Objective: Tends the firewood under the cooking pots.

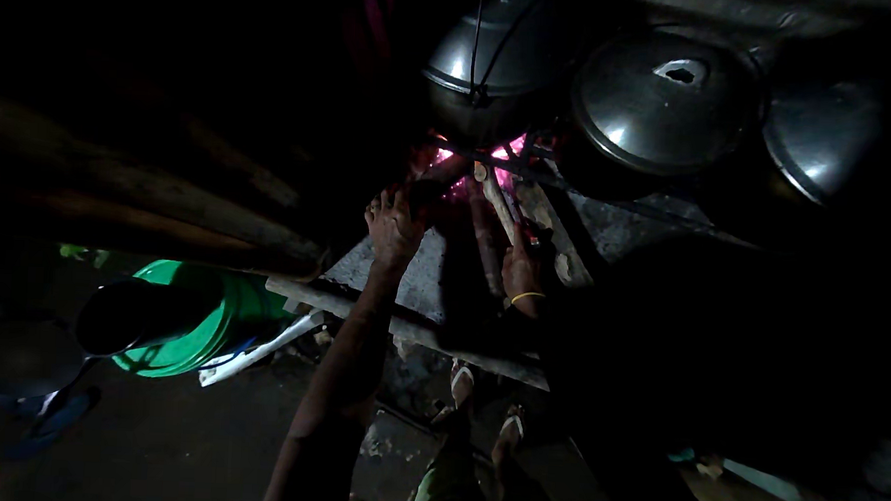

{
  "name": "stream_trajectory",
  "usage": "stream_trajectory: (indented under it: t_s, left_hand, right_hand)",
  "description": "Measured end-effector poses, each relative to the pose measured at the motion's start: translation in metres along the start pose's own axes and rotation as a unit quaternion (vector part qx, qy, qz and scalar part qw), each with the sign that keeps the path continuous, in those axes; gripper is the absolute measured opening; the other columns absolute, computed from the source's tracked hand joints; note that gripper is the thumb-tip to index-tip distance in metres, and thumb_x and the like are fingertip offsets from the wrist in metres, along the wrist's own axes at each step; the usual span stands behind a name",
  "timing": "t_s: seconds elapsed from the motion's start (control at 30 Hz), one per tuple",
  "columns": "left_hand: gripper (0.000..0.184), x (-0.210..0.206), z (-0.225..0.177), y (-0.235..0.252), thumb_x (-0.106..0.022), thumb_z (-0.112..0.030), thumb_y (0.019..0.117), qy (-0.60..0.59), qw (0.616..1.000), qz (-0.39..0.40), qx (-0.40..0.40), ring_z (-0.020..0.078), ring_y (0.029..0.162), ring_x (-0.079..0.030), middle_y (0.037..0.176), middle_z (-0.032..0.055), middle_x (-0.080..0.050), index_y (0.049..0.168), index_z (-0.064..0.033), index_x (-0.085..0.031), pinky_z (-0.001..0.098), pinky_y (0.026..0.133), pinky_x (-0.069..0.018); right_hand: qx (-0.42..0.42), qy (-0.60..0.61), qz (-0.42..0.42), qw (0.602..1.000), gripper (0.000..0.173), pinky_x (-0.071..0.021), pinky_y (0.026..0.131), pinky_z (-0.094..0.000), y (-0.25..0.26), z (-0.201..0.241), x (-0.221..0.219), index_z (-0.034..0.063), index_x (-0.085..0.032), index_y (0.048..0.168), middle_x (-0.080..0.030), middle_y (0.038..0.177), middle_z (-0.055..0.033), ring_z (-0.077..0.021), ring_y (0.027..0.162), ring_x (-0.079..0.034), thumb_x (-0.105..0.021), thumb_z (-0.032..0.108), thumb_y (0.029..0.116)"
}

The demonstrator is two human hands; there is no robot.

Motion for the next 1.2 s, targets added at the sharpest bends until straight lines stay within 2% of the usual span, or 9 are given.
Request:
stream_trajectory:
  t_s: [0.1,0.17,0.2,0.37,0.5,0.67,0.77,1.1,1.2]
  left_hand:
    - [0.052,0.004,-0.002,-0.006,-0.071,-0.021,0.0957,-0.007,1.000,0.017,-0.010,0.0470,0.136,-0.049,0.146,0.0250,-0.054,0.142,-0.0032,-0.056,0.0657,0.110,-0.0367]
    - [0.053,-0.001,0.002,0.001,-0.072,-0.023,0.0945,0.004,1.000,0.025,0.000,0.0450,0.135,-0.051,0.145,0.0236,-0.055,0.143,-0.0049,-0.057,0.0642,0.110,-0.0375]
    - [0.052,-0.006,0.005,0.005,-0.070,-0.025,0.0948,0.010,1.000,0.023,0.004,0.0443,0.134,-0.052,0.143,0.0227,-0.057,0.142,-0.0056,-0.058,0.0637,0.109,-0.0381]
    - [0.047,-0.013,0.010,0.011,-0.068,-0.020,0.0970,-0.020,1.000,0.007,-0.010,0.0462,0.131,-0.053,0.141,0.0242,-0.058,0.140,-0.0039,-0.059,0.0636,0.107,-0.0420]
    - [0.044,-0.016,0.012,0.010,-0.066,-0.017,0.0976,-0.022,0.999,-0.005,-0.032,0.0479,0.129,-0.055,0.137,0.0268,-0.059,0.139,-0.0019,-0.060,0.0621,0.107,-0.0432]
    - [0.043,-0.012,0.011,0.010,-0.066,-0.016,0.0979,-0.031,0.998,-0.011,-0.044,0.0467,0.128,-0.056,0.135,0.0262,-0.061,0.138,-0.0013,-0.061,0.0601,0.108,-0.0437]
    - [0.043,-0.010,0.007,0.008,-0.067,-0.015,0.0968,-0.042,0.998,-0.017,-0.046,0.0464,0.129,-0.056,0.135,0.0263,-0.061,0.137,-0.0010,-0.061,0.0600,0.108,-0.0435]
    - [0.039,-0.009,0.011,0.003,-0.067,-0.014,0.0960,-0.052,0.996,-0.037,-0.066,0.0499,0.124,-0.058,0.131,0.0297,-0.062,0.131,0.0028,-0.063,0.0613,0.104,-0.0466]
    - [0.039,-0.009,0.012,0.004,-0.067,-0.014,0.0954,-0.042,0.996,-0.043,-0.066,0.0480,0.123,-0.059,0.130,0.0285,-0.063,0.130,0.0026,-0.063,0.0587,0.104,-0.0473]
  right_hand:
    - [0.062,-0.029,-0.053,0.996,0.057,-0.0513,0.104,-0.0543,-0.024,-0.001,-0.001,0.0090,-0.032,0.161,-0.045,0.156,-0.0237,-0.0428,0.129,-0.059,-0.047,0.024,0.1087]
    - [0.142,-0.066,-0.135,0.978,0.056,-0.0596,0.083,-0.0559,-0.038,-0.003,-0.013,0.0024,-0.050,0.150,-0.061,0.137,-0.0289,-0.0445,0.105,-0.071,-0.055,0.031,0.1028]
    - [0.161,-0.075,-0.139,0.974,0.058,-0.0598,0.082,-0.0561,-0.041,-0.004,-0.020,0.0012,-0.054,0.148,-0.064,0.131,-0.0294,-0.0443,0.102,-0.072,-0.059,0.033,0.0994]
    - [0.127,-0.103,-0.065,0.984,0.057,-0.0507,0.102,-0.0574,-0.036,0.001,-0.038,0.0073,-0.050,0.152,-0.050,0.151,-0.0273,-0.0446,0.130,-0.058,-0.061,0.024,0.0983]
    - [0.143,-0.035,-0.113,0.983,0.049,-0.0507,0.103,-0.0564,-0.038,0.004,-0.045,0.0027,-0.059,0.144,-0.051,0.150,-0.0271,-0.0448,0.129,-0.058,-0.060,0.009,0.0952]
    - [0.146,0.001,-0.121,0.982,0.050,-0.0456,0.109,-0.0583,-0.037,0.011,-0.059,-0.0021,-0.056,0.143,-0.054,0.144,-0.0302,-0.0464,0.132,-0.055,-0.061,0.011,0.0949]
    - [0.140,0.025,-0.122,0.982,0.051,-0.0408,0.114,-0.0581,-0.036,0.017,-0.070,-0.0038,-0.055,0.144,-0.049,0.149,-0.0317,-0.0476,0.137,-0.049,-0.061,0.012,0.0967]
    - [0.152,0.037,-0.146,0.977,0.051,-0.0406,0.114,-0.0592,-0.045,0.026,-0.073,-0.0047,-0.057,0.143,-0.051,0.147,-0.0316,-0.0491,0.136,-0.051,-0.064,0.009,0.0944]
    - [0.158,0.042,-0.179,0.970,0.049,-0.0449,0.110,-0.0583,-0.041,0.026,-0.073,-0.0037,-0.061,0.139,-0.055,0.143,-0.0308,-0.0483,0.131,-0.055,-0.066,0.008,0.0915]
Point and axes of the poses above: each hand's wrist, its own y-axis towards the middle knuckle, its own x-axis out of the back of the hand, z = x × y, the point moved 3 cm from there along y, towards the middle knuckle
